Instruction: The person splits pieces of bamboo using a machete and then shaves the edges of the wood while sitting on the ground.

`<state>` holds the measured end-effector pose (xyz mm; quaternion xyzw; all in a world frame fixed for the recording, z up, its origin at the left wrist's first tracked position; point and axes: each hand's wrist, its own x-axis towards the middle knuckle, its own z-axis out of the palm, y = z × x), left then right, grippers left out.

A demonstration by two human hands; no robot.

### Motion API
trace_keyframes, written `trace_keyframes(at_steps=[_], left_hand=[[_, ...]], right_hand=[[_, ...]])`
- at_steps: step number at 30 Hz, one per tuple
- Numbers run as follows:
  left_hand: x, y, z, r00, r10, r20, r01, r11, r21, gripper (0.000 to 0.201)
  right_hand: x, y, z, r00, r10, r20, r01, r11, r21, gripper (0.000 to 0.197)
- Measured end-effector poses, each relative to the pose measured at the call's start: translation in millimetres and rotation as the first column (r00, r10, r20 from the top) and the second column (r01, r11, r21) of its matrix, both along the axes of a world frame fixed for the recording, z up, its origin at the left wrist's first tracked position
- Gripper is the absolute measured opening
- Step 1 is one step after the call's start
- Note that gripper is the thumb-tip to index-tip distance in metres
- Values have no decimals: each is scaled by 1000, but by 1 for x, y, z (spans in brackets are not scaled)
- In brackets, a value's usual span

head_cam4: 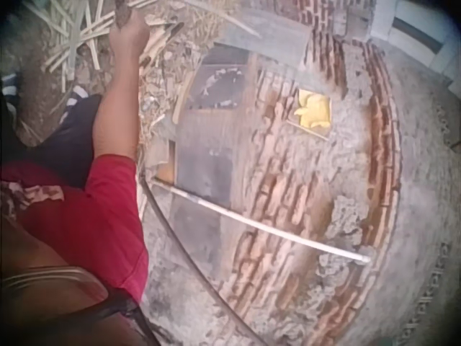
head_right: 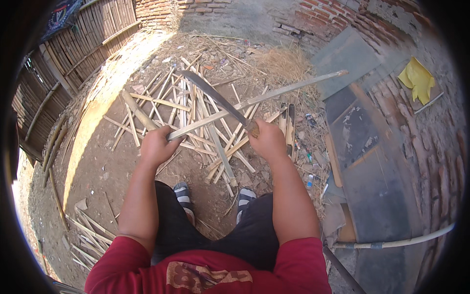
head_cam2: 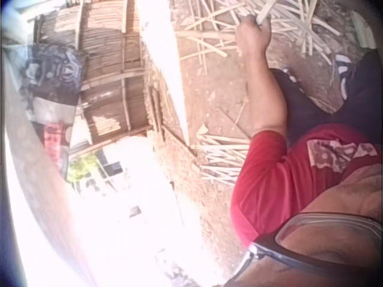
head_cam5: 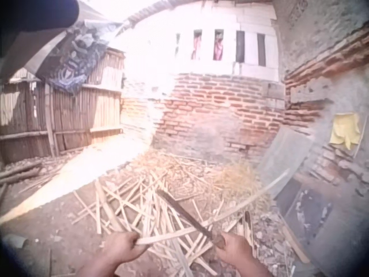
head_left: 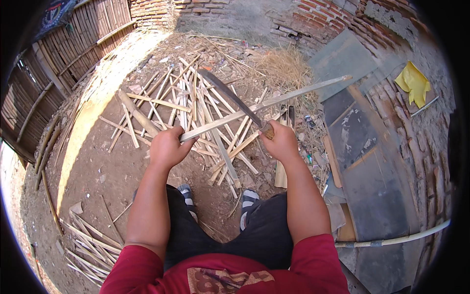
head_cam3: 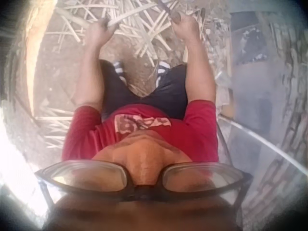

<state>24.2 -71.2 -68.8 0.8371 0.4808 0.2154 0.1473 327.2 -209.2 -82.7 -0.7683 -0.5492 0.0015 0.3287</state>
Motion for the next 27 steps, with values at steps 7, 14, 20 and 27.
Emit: trace_keyframes(at_steps=[7, 14, 20, 27], left_hand=[[-2, 5, -22, 987, -118, 111, 110, 991, 75, 48], [-8, 7, -6, 995, -3, 104, 1, 1000, 14, 48], [-7, 6, -8, 996, -26, 91, 28, 999, -26, 52], [-10, 6, -3, 996, -25, 91, 24, 1000, 14, 50]], right_hand=[[-34, 5, 9, 956, 241, 168, -235, 970, -57, 21], [14, -1, -1, 992, -58, -114, 64, 997, 50, 45], [-26, -1, 12, 972, 185, 144, -176, 982, -72, 28], [1, 2, 7, 995, 54, 78, -56, 998, 23, 30]])
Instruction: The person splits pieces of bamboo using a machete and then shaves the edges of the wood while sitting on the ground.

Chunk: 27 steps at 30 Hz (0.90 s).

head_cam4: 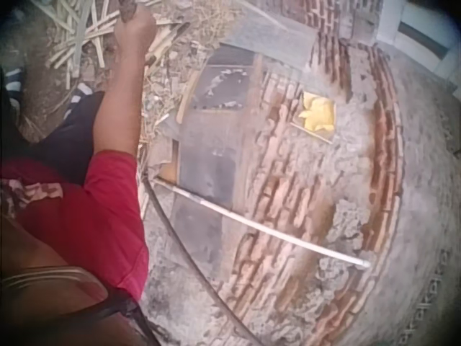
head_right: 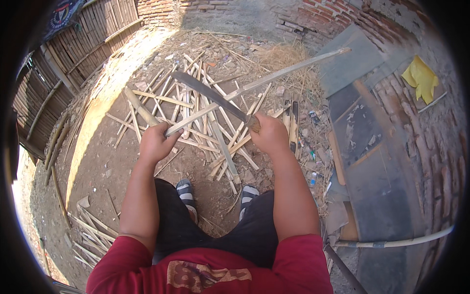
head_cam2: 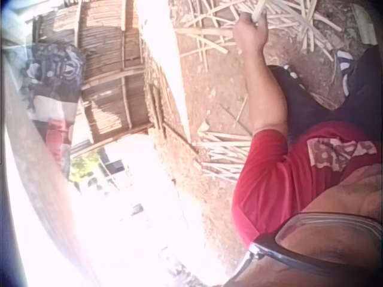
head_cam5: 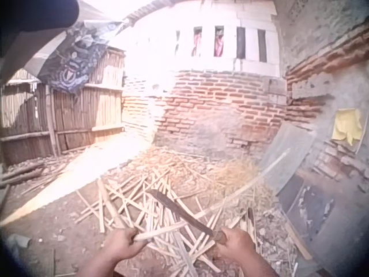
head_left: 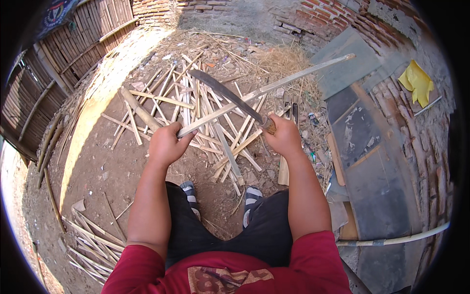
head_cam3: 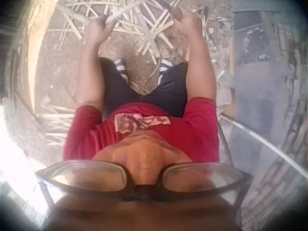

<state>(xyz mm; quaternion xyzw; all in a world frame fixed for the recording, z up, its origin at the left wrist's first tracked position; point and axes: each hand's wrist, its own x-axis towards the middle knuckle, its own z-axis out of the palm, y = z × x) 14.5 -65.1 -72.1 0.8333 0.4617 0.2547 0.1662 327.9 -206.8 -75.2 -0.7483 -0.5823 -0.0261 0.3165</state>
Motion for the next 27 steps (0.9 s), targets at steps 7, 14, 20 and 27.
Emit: trace_keyframes(at_steps=[7, 14, 20, 27], left_hand=[[-1, 2, -1, 999, 15, -30, -14, 1000, 1, 46], [-3, 0, 3, 997, 42, -67, -40, 999, 23, 52], [-1, 3, -1, 997, 54, -48, -51, 997, 56, 48], [0, -2, 4, 997, 55, -53, -54, 998, 34, 46]], right_hand=[[9, -4, -9, 996, -69, -50, 71, 997, 34, 32], [14, -9, 7, 993, -110, -48, 110, 994, 8, 37], [16, -7, -4, 985, -158, -66, 161, 986, 44, 35], [26, -17, 10, 984, -144, -108, 140, 989, -46, 46]])
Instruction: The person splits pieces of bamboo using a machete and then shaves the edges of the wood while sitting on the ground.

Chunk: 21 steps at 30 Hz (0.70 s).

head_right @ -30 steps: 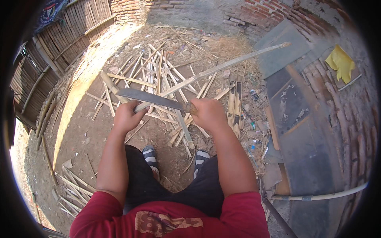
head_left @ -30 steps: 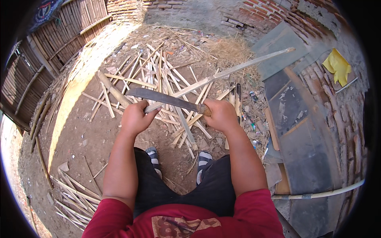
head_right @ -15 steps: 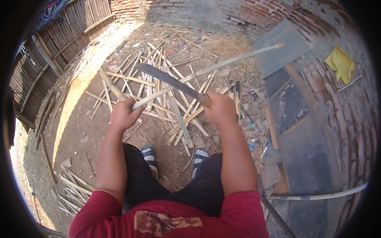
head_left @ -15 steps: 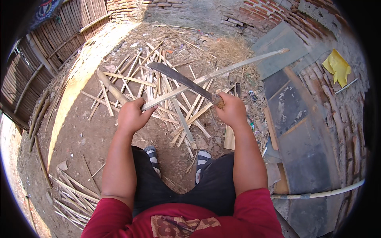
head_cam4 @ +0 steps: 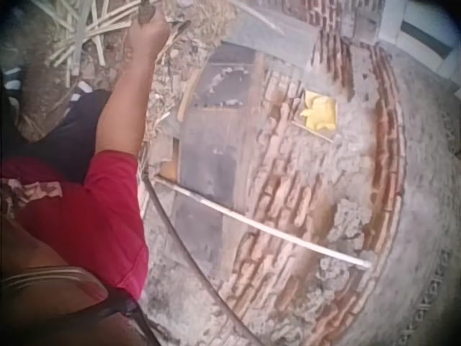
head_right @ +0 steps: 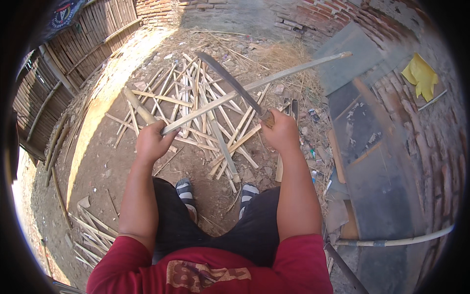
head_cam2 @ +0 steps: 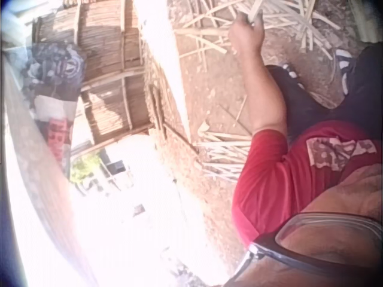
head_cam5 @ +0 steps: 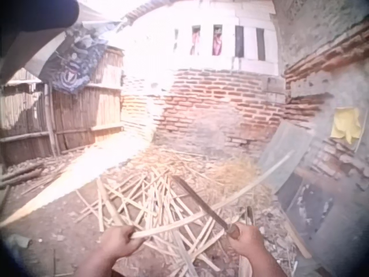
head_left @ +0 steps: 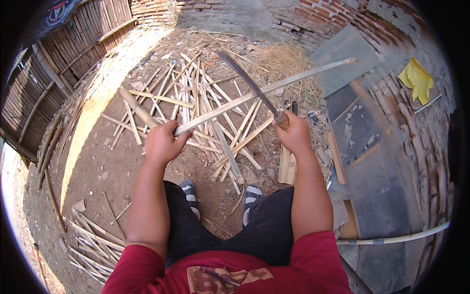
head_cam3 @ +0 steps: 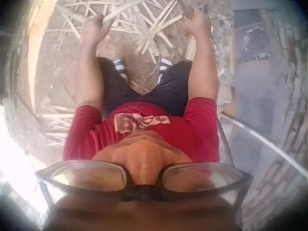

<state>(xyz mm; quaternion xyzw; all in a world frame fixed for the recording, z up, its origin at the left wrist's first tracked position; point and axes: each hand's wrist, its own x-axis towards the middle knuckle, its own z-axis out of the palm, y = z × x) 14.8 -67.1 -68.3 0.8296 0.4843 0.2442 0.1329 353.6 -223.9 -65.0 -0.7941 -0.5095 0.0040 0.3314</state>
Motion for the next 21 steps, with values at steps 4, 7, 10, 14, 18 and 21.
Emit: trace_keyframes(at_steps=[4, 7, 10, 14, 18, 21], left_hand=[[3, 3, -3, 1000, 15, -17, -14, 999, 30, 46], [-1, 4, -4, 1000, 12, -12, -12, 1000, -10, 47], [-1, 2, 0, 1000, -19, -17, 19, 1000, -22, 48], [1, -2, 1, 999, -9, -35, 12, 998, 63, 48], [3, 0, -3, 1000, -6, -25, 8, 996, 89, 45], [3, 2, -6, 999, -22, 38, 18, 994, 105, 40]], right_hand=[[15, 5, -19, 992, -77, -100, 82, 995, 48, 50], [-18, 10, -10, 996, 63, 57, -63, 998, -3, 35], [-18, 5, -6, 975, 144, 170, -146, 989, -1, 31], [15, -4, 1, 996, -36, -85, 38, 999, 33, 33], [17, -2, -9, 985, -75, -154, 88, 993, 78, 39], [-13, 3, -5, 996, 79, 48, -77, 996, -45, 41]])
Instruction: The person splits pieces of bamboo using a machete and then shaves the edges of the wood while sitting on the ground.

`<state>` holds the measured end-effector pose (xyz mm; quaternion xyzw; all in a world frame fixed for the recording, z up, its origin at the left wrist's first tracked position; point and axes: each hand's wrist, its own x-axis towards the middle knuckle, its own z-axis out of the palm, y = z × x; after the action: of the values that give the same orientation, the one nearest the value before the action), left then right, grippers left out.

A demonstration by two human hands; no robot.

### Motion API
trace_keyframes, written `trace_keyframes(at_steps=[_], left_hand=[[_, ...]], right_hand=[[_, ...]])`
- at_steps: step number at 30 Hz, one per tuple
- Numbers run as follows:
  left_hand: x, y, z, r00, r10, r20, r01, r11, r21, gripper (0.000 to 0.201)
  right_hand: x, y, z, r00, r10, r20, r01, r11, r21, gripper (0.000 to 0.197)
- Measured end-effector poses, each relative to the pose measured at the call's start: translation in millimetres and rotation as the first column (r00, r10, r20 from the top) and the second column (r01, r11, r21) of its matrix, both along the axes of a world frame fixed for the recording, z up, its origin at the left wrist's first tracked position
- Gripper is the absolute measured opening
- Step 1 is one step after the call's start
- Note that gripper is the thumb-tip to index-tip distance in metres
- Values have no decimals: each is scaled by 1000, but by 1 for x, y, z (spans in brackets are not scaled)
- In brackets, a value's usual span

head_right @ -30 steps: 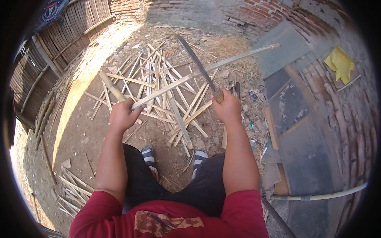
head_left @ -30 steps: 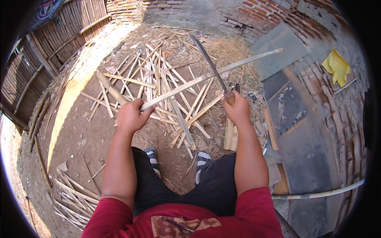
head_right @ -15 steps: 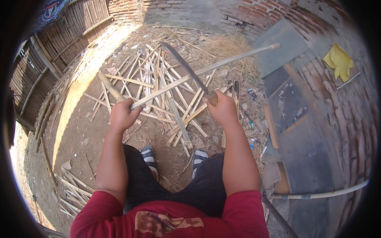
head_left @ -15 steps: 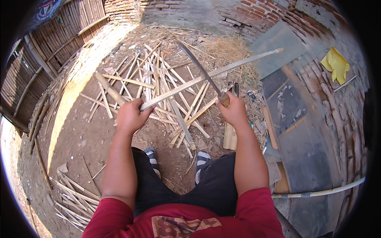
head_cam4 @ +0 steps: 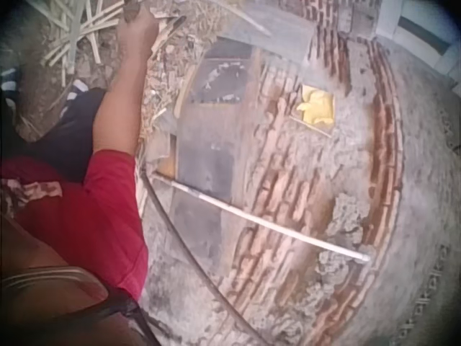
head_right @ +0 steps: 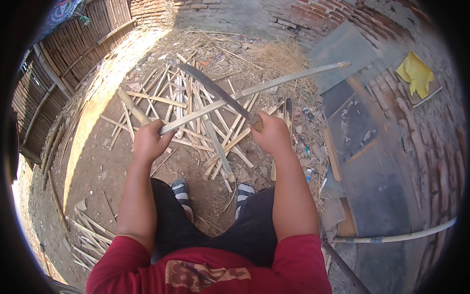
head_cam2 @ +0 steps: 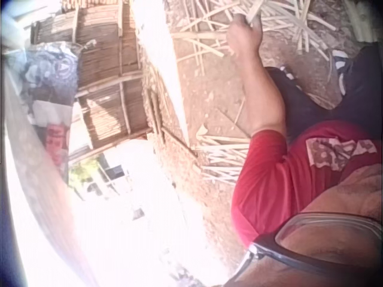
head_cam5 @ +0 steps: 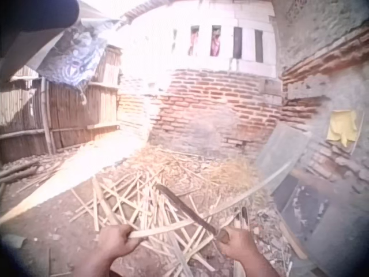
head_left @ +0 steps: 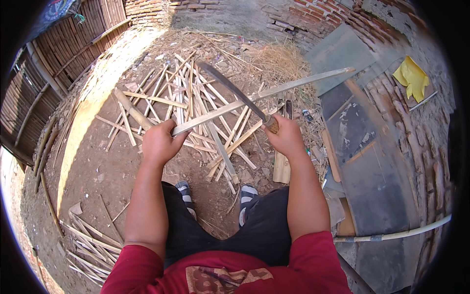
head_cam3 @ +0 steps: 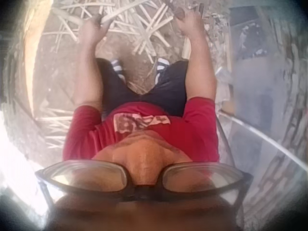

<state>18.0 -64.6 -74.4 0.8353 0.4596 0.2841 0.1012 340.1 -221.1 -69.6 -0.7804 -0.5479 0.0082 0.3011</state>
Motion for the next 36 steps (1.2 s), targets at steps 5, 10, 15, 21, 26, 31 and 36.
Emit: trace_keyframes(at_steps=[5, 10, 15, 21, 26, 31, 36], left_hand=[[-4, -2, 2, 998, 56, -20, -55, 997, 54, 42], [-2, -5, 6, 994, 100, -31, -98, 994, 54, 41], [1, -4, 1, 998, 40, -40, -37, 997, 68, 40], [-13, -11, 28, 989, 120, -83, -109, 986, 128, 38], [-35, -29, 35, 971, 144, -190, -147, 989, -1, 47], [-61, -67, 26, 981, 112, -158, -112, 994, 8, 51], [-83, -93, 33, 980, 116, -163, -128, 989, -67, 48]], right_hand=[[-7, 1, 4, 998, 60, 26, -60, 998, -8, 35], [40, 9, -28, 972, -138, -192, 160, 982, 101, 49], [-15, 7, -9, 987, 133, 94, -138, 989, 48, 33], [43, 9, -23, 949, -114, -292, 152, 982, 110, 50], [12, 5, -20, 666, 185, -723, -3, 969, 245, 38], [-19, -4, 2, 364, 392, -845, 42, 899, 435, 26], [-24, -3, 4, 286, 438, -852, -19, 892, 452, 19]])
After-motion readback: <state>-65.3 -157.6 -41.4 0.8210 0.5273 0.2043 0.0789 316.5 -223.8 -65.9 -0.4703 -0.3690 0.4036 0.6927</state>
